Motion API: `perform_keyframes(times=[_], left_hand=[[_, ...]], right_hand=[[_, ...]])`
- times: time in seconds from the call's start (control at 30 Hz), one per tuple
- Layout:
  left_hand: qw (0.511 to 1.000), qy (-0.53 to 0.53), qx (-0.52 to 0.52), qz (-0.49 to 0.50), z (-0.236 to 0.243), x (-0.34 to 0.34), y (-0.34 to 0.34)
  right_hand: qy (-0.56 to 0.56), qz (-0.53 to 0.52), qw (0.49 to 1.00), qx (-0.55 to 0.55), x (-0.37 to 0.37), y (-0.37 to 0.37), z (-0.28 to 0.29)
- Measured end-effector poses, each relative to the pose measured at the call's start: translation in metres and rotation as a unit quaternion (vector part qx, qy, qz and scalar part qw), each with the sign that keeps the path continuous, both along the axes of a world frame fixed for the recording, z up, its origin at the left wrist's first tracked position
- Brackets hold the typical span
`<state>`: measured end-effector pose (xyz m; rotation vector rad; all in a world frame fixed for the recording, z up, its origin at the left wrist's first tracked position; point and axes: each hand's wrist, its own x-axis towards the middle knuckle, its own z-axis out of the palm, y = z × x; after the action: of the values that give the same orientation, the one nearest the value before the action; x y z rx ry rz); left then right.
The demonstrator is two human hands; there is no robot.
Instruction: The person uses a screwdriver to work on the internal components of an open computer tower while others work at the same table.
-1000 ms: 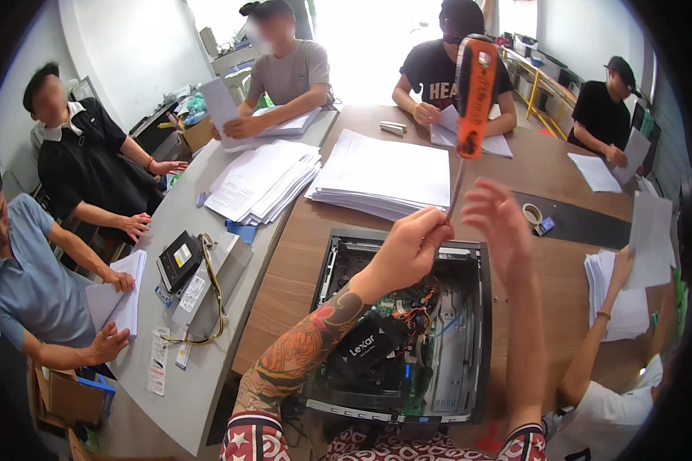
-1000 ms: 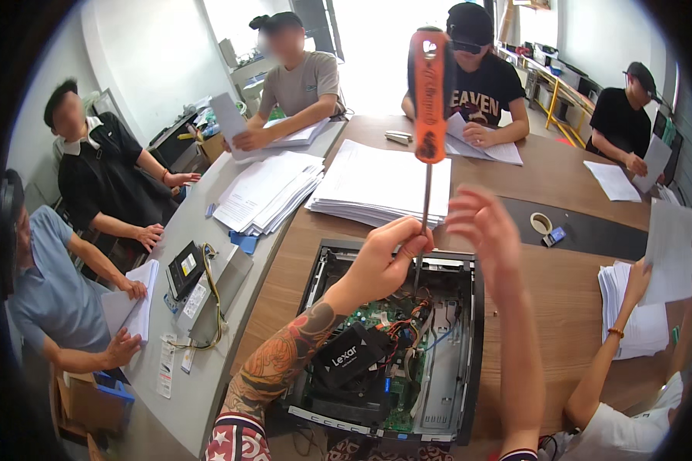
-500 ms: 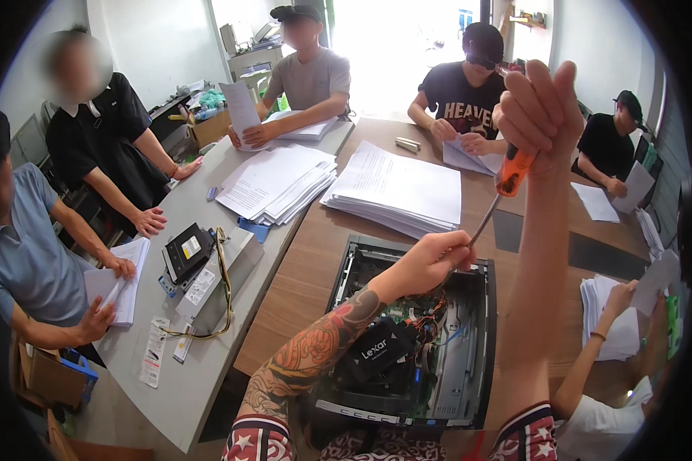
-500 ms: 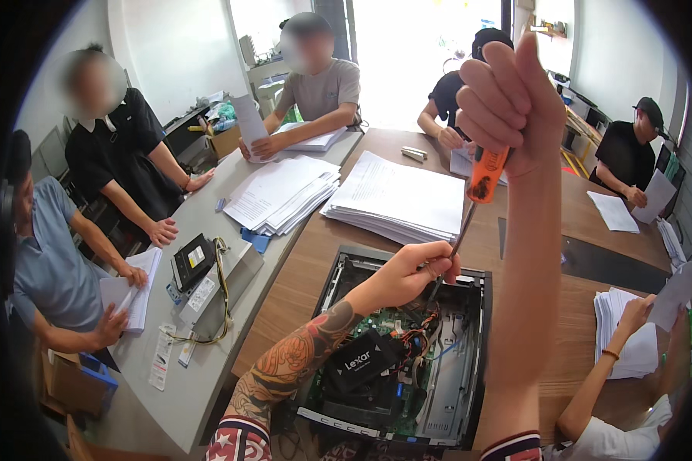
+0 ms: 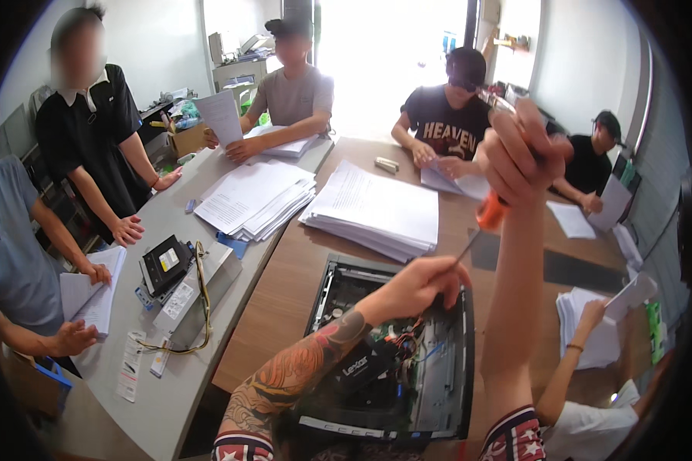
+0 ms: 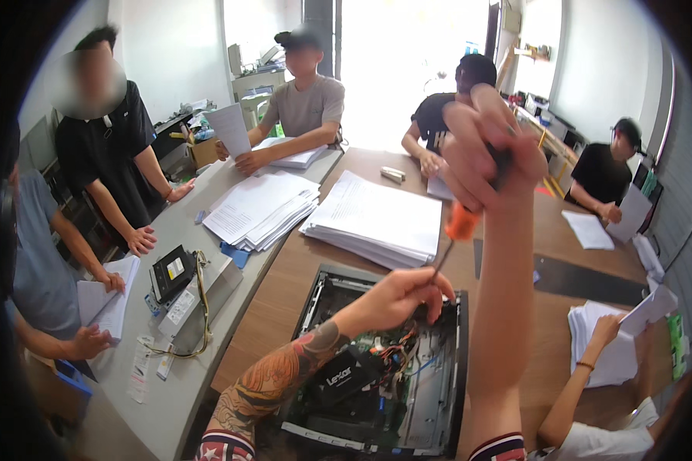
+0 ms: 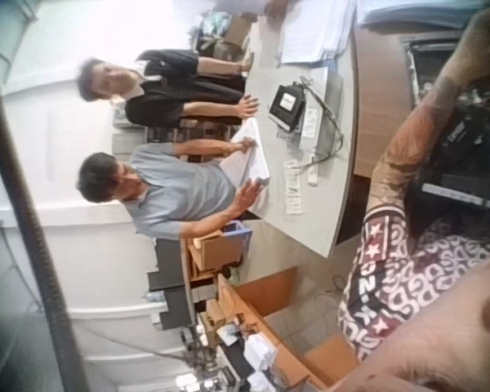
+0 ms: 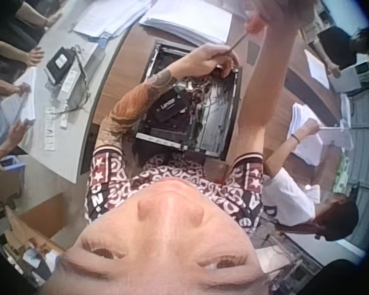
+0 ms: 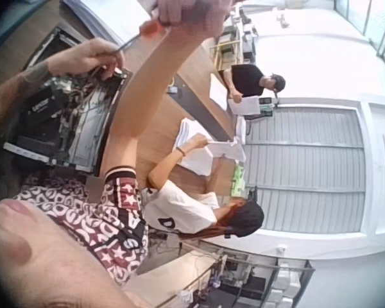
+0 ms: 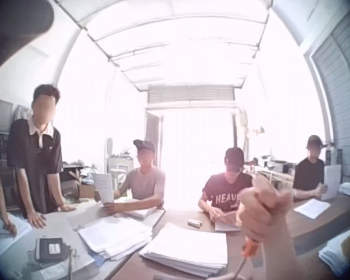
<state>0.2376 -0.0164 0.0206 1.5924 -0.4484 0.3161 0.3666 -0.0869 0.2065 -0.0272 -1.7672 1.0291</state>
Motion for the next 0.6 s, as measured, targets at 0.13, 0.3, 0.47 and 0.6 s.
perform_keyframes(times=[0.13,0.3,0.47,0.6], left_hand=[[0.999,0.000,-0.020,-0.030,0.000,-0.001,0.000],[0.989,-0.049,0.030,0.135,-0.009,-0.008,0.012],[0.971,-0.116,0.038,0.206,-0.022,0.002,0.001],[0.988,-0.081,0.047,0.119,-0.017,0.002,0.001]], right_hand=[[-0.013,-0.038,0.999,-0.034,-0.011,-0.010,-0.001],[0.095,-0.787,0.608,0.038,-0.053,0.029,-0.024],[0.051,-0.759,0.649,0.010,-0.064,0.018,-0.016],[0.015,-0.319,0.947,-0.023,-0.009,0.009,-0.010]])
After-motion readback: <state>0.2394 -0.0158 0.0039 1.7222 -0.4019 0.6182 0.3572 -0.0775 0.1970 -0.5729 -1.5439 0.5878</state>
